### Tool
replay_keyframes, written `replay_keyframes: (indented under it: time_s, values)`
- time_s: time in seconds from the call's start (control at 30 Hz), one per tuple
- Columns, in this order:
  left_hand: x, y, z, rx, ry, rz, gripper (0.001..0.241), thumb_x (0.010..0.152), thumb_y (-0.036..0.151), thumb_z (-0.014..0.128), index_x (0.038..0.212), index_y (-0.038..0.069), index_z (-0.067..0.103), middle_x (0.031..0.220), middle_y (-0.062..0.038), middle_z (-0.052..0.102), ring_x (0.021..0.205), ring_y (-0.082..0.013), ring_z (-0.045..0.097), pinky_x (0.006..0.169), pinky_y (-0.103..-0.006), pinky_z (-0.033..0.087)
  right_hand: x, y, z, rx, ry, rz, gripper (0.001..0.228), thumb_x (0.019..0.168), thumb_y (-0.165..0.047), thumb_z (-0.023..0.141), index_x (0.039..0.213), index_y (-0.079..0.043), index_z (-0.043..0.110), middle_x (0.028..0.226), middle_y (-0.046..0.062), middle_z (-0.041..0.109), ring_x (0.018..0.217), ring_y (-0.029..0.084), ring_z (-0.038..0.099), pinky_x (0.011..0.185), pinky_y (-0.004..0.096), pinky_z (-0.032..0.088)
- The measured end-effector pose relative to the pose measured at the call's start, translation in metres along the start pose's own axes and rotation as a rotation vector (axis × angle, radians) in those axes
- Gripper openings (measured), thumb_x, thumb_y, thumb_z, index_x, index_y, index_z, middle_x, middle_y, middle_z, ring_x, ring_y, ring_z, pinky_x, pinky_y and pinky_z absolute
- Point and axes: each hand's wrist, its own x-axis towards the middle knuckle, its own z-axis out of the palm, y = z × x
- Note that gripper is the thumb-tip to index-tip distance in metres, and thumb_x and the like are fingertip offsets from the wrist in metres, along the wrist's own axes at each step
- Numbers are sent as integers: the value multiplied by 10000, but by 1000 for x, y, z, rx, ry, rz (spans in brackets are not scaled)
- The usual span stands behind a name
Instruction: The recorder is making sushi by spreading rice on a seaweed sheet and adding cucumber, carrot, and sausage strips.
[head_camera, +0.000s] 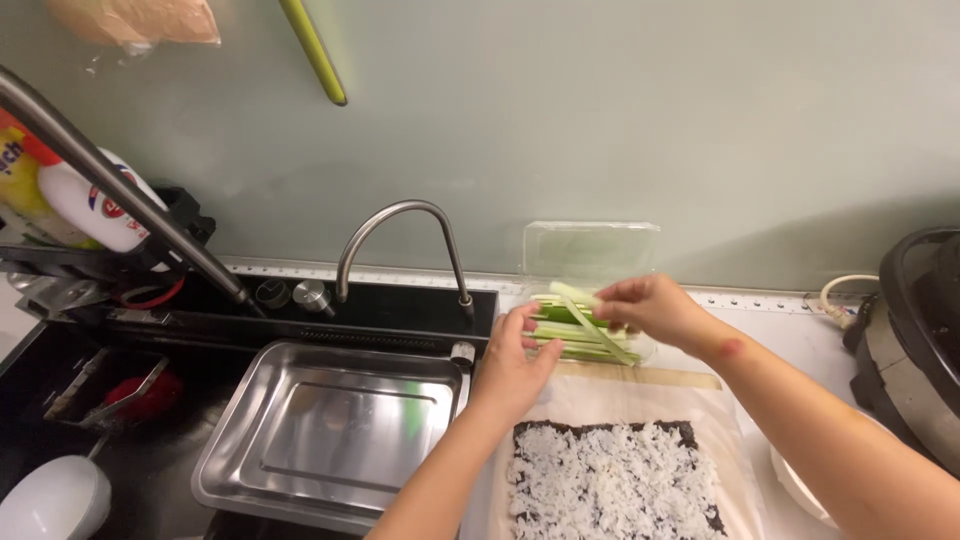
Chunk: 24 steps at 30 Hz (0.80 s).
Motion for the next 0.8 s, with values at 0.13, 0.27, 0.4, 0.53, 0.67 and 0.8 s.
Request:
replay_keyframes:
  time_s: [0.13, 0.27, 0.4, 0.53, 0.67, 0.8]
  values:
    - [-28, 14, -24, -155, 8, -2, 604, 824, 173, 789, 1362, 84, 529, 1117, -60, 612, 868, -147, 633, 733, -293, 557, -58, -5, 24, -32, -151, -41, 326, 878, -269, 757, 1150, -101, 820, 920, 78, 786, 779, 148, 681, 727, 307, 573]
    - [-86, 1, -38, -335, -233, -230, 203, 903, 137, 750, 1078, 35, 765, 824, -27, 719, 698, -93, 602, 629, -267, 495, -128, 10, 69, -65, -170, -97, 403, 821, -263, 779, 1204, -141, 774, 978, 12, 816, 850, 131, 763, 784, 313, 619]
    - [-147, 18, -58, -130, -261, -279, 187, 823, 143, 793, 986, 71, 734, 819, 19, 739, 692, -45, 636, 626, -230, 530, -180, 42, 112, -113, -40, -255, 307, 755, -222, 817, 1041, -117, 774, 859, 19, 791, 833, 168, 752, 756, 334, 599]
    - [-179, 13, -56, -40, -317, -407, 182, 834, 202, 809, 936, 72, 731, 794, -28, 728, 695, -129, 622, 654, -275, 520, -205, 46, 128, -266, -26, -404, 256, 778, -223, 813, 1018, -134, 805, 950, 39, 731, 869, 210, 733, 746, 339, 582]
    - [-187, 12, -52, 231, -260, -199, 175, 845, 258, 806, 918, 112, 745, 907, -21, 604, 905, -178, 630, 791, -346, 500, -209, 62, 142, -453, 189, -633, 278, 715, -270, 840, 968, -158, 811, 916, 28, 693, 855, 231, 677, 747, 374, 492]
    - [-189, 13, -47, 324, -218, -195, 184, 822, 302, 823, 914, 151, 773, 901, -38, 517, 904, -208, 598, 760, -376, 492, -208, 71, 145, -453, 234, -559, 276, 698, -262, 836, 967, -210, 863, 898, 22, 678, 830, 230, 662, 749, 367, 490]
